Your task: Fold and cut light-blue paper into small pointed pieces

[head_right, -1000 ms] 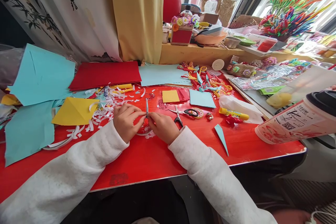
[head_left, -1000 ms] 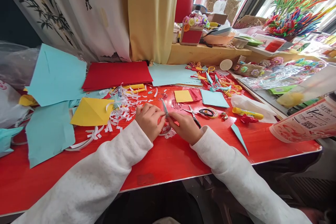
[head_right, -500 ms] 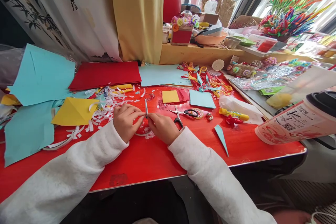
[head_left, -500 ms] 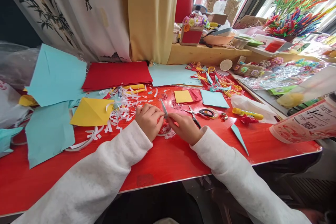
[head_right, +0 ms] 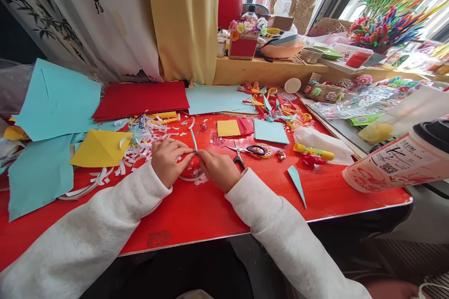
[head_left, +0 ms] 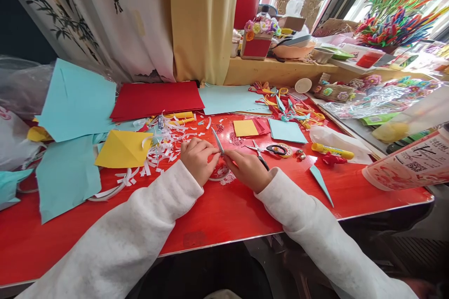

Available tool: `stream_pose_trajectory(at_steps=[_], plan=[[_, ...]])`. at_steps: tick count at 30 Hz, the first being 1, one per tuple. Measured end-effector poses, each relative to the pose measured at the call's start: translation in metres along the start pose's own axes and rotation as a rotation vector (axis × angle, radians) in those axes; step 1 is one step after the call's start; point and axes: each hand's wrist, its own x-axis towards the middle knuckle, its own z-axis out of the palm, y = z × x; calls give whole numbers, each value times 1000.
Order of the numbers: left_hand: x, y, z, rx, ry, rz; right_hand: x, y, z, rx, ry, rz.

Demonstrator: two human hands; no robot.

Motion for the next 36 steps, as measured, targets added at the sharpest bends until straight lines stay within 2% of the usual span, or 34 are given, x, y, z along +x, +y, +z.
stream_pose_trajectory(at_steps=[13,36], plan=[[0,1,2,-40,-16,-54,0,0,2,-37,-40,1],[0,1,4,-59,-9,-53,-1,0,6,28,21,23]])
